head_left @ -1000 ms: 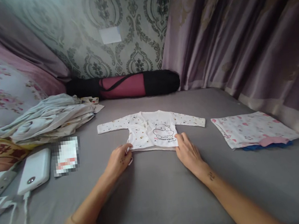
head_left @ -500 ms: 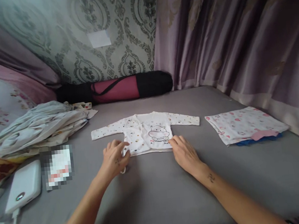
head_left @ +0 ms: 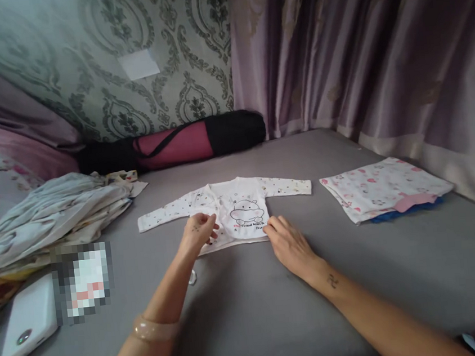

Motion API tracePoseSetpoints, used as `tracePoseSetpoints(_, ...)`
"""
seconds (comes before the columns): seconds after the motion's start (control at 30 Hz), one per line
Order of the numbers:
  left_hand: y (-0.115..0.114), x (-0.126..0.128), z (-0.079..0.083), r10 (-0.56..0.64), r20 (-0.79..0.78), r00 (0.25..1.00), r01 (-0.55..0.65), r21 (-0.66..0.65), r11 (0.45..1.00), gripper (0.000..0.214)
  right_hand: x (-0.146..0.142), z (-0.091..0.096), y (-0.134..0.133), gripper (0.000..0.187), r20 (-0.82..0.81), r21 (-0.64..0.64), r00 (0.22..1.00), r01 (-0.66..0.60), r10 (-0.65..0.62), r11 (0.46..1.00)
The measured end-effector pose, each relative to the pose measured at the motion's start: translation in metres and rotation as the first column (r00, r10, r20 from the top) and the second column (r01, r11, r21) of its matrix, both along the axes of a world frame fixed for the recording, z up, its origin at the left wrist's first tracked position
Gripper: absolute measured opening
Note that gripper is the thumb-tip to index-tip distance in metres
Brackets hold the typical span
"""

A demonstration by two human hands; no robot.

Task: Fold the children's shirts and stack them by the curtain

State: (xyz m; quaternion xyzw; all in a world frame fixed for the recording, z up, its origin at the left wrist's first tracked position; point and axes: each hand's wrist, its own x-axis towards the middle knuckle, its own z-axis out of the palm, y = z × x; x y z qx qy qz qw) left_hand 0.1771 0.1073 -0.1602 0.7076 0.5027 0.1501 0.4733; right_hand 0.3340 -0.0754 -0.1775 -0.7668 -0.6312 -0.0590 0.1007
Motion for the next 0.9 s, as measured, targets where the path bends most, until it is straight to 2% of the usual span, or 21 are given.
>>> tracePoseSetpoints(0.1,-0.001,0.002,-0.003,-0.062,-0.102,0.993,0.061,-0.013,0.998,0.043,0.0,-0.001,0.0,0.027,-0.003,0.013,1.0,0.001,-0.001,1.0)
tracePoseSetpoints(0.2,0.0,0.007,-0.007,-0.103,-0.172,0.98,0.118,0.074,0.99,0.036,0.0,-0.001,-0.001,0.026,-0.015,0.016,1.0,0.01,-0.01,1.0)
tracePoseSetpoints(0.27,0.002,0.008,-0.006,-0.085,-0.117,0.99,0.095,0.09,0.991,0.028,0.0,-0.001,-0.001,0.026,-0.02,0.001,0.999,0.026,-0.026,1.0)
tracePoseSetpoints(0.4,0.006,0.001,-0.003,-0.009,0.018,1.0,0.009,-0.02,1.0,0.021,-0.001,-0.001,-0.001,0.029,-0.005,-0.021,0.997,0.074,-0.074,0.997)
tracePoseSetpoints(0.6,0.008,-0.007,-0.016,-0.02,-0.048,0.999,0.019,-0.029,0.999,0.017,-0.003,0.0,0.002,0.027,0.032,-0.057,0.997,0.077,-0.075,0.995)
tracePoseSetpoints(0.7,0.009,-0.005,-0.02,-0.039,-0.138,0.99,0.044,0.034,0.998,0.014,0.0,0.003,0.0,0.026,0.005,-0.099,0.999,0.053,-0.053,0.994)
tracePoseSetpoints(0.8,0.007,-0.006,-0.016,-0.052,-0.248,0.967,0.088,0.136,0.987,0.013,0.009,0.011,-0.007,0.023,-0.117,-0.132,0.993,0.017,-0.032,0.991)
tracePoseSetpoints(0.87,0.003,-0.009,-0.011,-0.03,-0.321,0.946,0.124,0.278,0.952,0.016,0.017,0.017,-0.012,0.017,-0.271,-0.161,0.963,-0.038,-0.007,0.986)
tracePoseSetpoints(0.9,0.0,-0.009,-0.008,-0.006,-0.351,0.936,0.146,0.373,0.916,0.019,0.022,0.02,-0.012,0.016,-0.348,-0.171,0.938,-0.073,0.009,0.982)
